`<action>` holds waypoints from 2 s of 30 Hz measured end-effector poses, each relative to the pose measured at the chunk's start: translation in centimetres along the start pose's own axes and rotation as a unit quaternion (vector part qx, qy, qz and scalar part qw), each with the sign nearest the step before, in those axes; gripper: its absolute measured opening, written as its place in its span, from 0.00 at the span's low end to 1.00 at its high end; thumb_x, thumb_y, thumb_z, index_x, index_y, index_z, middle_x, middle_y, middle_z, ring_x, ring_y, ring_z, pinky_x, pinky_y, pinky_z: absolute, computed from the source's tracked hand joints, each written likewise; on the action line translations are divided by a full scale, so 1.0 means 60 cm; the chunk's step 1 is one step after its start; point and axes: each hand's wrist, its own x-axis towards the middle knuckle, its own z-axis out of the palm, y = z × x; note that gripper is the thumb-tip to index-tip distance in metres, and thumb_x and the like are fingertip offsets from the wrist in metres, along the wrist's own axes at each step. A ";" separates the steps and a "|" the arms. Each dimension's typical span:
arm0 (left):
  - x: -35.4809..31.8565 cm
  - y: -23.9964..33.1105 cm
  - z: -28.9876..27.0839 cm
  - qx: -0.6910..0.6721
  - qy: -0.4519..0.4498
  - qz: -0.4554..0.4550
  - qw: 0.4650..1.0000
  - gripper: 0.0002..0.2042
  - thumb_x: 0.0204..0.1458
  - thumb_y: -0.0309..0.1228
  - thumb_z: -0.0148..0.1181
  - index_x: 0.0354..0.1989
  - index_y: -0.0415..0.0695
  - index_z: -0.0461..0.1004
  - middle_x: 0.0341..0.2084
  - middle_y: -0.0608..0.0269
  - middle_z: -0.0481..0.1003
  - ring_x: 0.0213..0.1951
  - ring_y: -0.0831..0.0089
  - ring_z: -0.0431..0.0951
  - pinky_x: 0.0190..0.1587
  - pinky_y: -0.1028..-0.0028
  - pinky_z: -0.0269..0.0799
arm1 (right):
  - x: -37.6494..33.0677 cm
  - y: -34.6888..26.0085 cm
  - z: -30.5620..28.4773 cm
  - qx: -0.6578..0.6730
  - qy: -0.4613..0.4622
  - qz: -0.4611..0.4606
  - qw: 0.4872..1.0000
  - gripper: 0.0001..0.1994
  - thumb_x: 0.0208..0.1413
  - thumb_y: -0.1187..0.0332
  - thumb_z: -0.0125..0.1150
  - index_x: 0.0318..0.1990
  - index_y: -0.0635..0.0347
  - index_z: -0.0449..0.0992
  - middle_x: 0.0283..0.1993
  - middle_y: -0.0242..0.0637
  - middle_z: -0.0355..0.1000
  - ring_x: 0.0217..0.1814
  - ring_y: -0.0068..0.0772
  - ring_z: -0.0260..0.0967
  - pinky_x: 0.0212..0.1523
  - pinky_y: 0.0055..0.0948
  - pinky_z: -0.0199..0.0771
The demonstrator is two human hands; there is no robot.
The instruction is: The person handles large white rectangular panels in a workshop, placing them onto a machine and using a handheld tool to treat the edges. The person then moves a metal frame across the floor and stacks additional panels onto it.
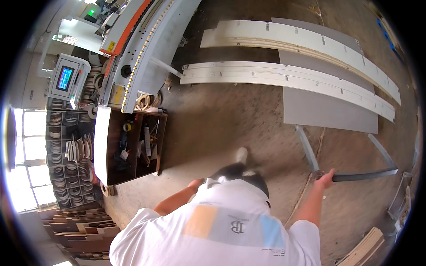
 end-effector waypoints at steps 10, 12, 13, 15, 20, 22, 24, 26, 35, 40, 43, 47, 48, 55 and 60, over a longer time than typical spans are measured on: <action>-0.051 -0.221 -0.024 0.002 -0.019 -0.066 0.998 0.22 0.63 0.52 0.60 0.60 0.58 0.84 0.56 0.61 0.82 0.54 0.65 0.80 0.59 0.61 0.73 | 0.402 0.039 -0.213 -0.179 -0.113 -0.086 0.974 0.51 0.49 0.28 0.73 0.61 0.74 0.74 0.50 0.50 0.77 0.50 0.48 0.79 0.48 0.39 0.79; -0.042 -0.260 -0.064 -0.013 -0.002 -0.047 0.999 0.22 0.62 0.51 0.61 0.60 0.58 0.84 0.54 0.59 0.82 0.55 0.63 0.80 0.57 0.60 0.74 | 0.387 0.133 -0.241 -0.252 -0.080 -0.154 0.952 0.60 0.48 0.24 0.70 0.67 0.79 0.67 0.64 0.60 0.71 0.65 0.54 0.72 0.64 0.43 0.70; -0.048 -0.245 -0.075 -0.047 -0.004 -0.037 0.998 0.22 0.62 0.51 0.61 0.60 0.58 0.84 0.55 0.58 0.82 0.55 0.63 0.80 0.57 0.60 0.75 | 0.364 0.171 -0.254 -0.286 -0.053 -0.184 0.939 0.64 0.48 0.22 0.68 0.70 0.82 0.63 0.71 0.65 0.65 0.72 0.57 0.67 0.72 0.45 0.64; -0.023 -0.257 -0.103 -0.108 0.014 -0.061 0.992 0.20 0.64 0.49 0.58 0.58 0.56 0.85 0.50 0.57 0.84 0.52 0.62 0.83 0.52 0.57 0.78 | 0.325 0.341 -0.312 -0.358 -0.100 -0.161 0.914 0.61 0.58 0.26 0.61 0.74 0.86 0.56 0.77 0.74 0.56 0.79 0.64 0.59 0.79 0.50 0.56; 0.008 -0.289 -0.155 0.393 -0.043 0.196 0.897 0.16 0.64 0.42 0.54 0.50 0.50 0.85 0.42 0.50 0.85 0.41 0.52 0.86 0.46 0.53 0.80 | 0.029 0.894 -0.466 -0.651 -0.413 -0.428 0.472 0.19 0.69 0.61 0.53 0.62 0.57 0.78 0.46 0.53 0.80 0.48 0.57 0.79 0.58 0.57 0.76; 0.064 -0.272 -0.251 0.463 -0.036 0.206 0.862 0.15 0.63 0.41 0.56 0.50 0.50 0.84 0.43 0.50 0.85 0.46 0.52 0.86 0.49 0.53 0.80 | -0.223 0.941 -0.439 -0.630 -0.527 -0.287 0.493 0.19 0.70 0.67 0.52 0.63 0.63 0.78 0.53 0.57 0.80 0.56 0.57 0.78 0.62 0.54 0.75; 0.083 -0.255 -0.313 0.453 -0.013 0.238 0.859 0.14 0.61 0.38 0.59 0.53 0.51 0.83 0.49 0.52 0.84 0.54 0.52 0.83 0.54 0.53 0.79 | -0.383 1.003 -0.445 -0.568 -0.520 -0.190 0.609 0.19 0.69 0.65 0.54 0.61 0.62 0.79 0.54 0.57 0.80 0.56 0.57 0.78 0.61 0.52 0.76; 0.107 -0.272 -0.346 0.415 -0.032 0.199 0.887 0.16 0.62 0.39 0.59 0.56 0.53 0.82 0.55 0.52 0.82 0.58 0.49 0.81 0.56 0.53 0.77 | -0.467 1.043 -0.450 -0.531 -0.505 -0.161 0.662 0.18 0.68 0.63 0.55 0.59 0.62 0.81 0.54 0.58 0.80 0.57 0.57 0.79 0.60 0.51 0.76; 0.242 -0.340 -0.720 0.426 0.108 0.314 0.842 0.11 0.67 0.33 0.54 0.49 0.47 0.83 0.50 0.59 0.84 0.51 0.59 0.84 0.52 0.62 0.80 | -0.699 1.085 -0.242 -0.487 -0.456 -0.168 0.726 0.19 0.62 0.57 0.65 0.52 0.62 0.85 0.55 0.58 0.81 0.58 0.57 0.80 0.58 0.43 0.78; 0.400 -0.524 -0.829 0.657 -0.001 0.324 0.680 0.12 0.64 0.32 0.54 0.46 0.50 0.86 0.49 0.64 0.85 0.53 0.63 0.84 0.52 0.61 0.83 | -0.774 1.128 -0.206 -0.404 -0.502 -0.235 0.728 0.15 0.62 0.58 0.62 0.47 0.56 0.87 0.48 0.50 0.83 0.50 0.57 0.81 0.52 0.48 0.80; 0.469 -0.439 -0.854 0.623 -0.019 0.373 0.687 0.12 0.65 0.34 0.55 0.47 0.49 0.85 0.49 0.62 0.84 0.53 0.62 0.84 0.52 0.61 0.82 | -0.836 1.030 -0.058 -0.393 -0.434 -0.317 0.746 0.16 0.64 0.56 0.57 0.45 0.54 0.87 0.48 0.50 0.83 0.51 0.58 0.80 0.54 0.49 0.79; 0.524 -0.375 -0.832 0.577 -0.062 0.446 0.682 0.12 0.65 0.35 0.55 0.48 0.48 0.83 0.48 0.60 0.84 0.52 0.60 0.83 0.52 0.61 0.80 | -0.885 1.011 -0.020 -0.432 -0.427 -0.281 0.743 0.17 0.65 0.55 0.55 0.44 0.55 0.86 0.48 0.50 0.82 0.54 0.57 0.78 0.56 0.49 0.78; 0.545 -0.355 -0.824 0.548 -0.063 0.458 0.697 0.12 0.65 0.36 0.55 0.49 0.47 0.83 0.48 0.59 0.84 0.52 0.60 0.83 0.52 0.61 0.79 | -0.898 1.004 -0.022 -0.415 -0.423 -0.261 0.762 0.17 0.64 0.55 0.55 0.44 0.55 0.86 0.48 0.49 0.82 0.55 0.56 0.78 0.56 0.49 0.78; 0.533 -0.082 -0.797 0.354 -0.075 0.413 0.836 0.18 0.69 0.47 0.49 0.51 0.49 0.80 0.49 0.51 0.82 0.51 0.50 0.81 0.52 0.53 0.76 | -0.826 1.135 -0.010 -0.377 -0.400 -0.182 0.815 0.16 0.62 0.57 0.60 0.47 0.56 0.87 0.47 0.43 0.84 0.50 0.44 0.82 0.52 0.38 0.82; 0.495 0.127 -0.847 0.439 -0.054 0.431 0.786 0.16 0.70 0.43 0.48 0.47 0.49 0.81 0.45 0.49 0.82 0.49 0.47 0.81 0.52 0.54 0.76 | -0.887 1.131 0.085 -0.394 -0.356 -0.061 0.845 0.17 0.62 0.54 0.61 0.46 0.53 0.88 0.49 0.41 0.85 0.54 0.44 0.82 0.55 0.40 0.81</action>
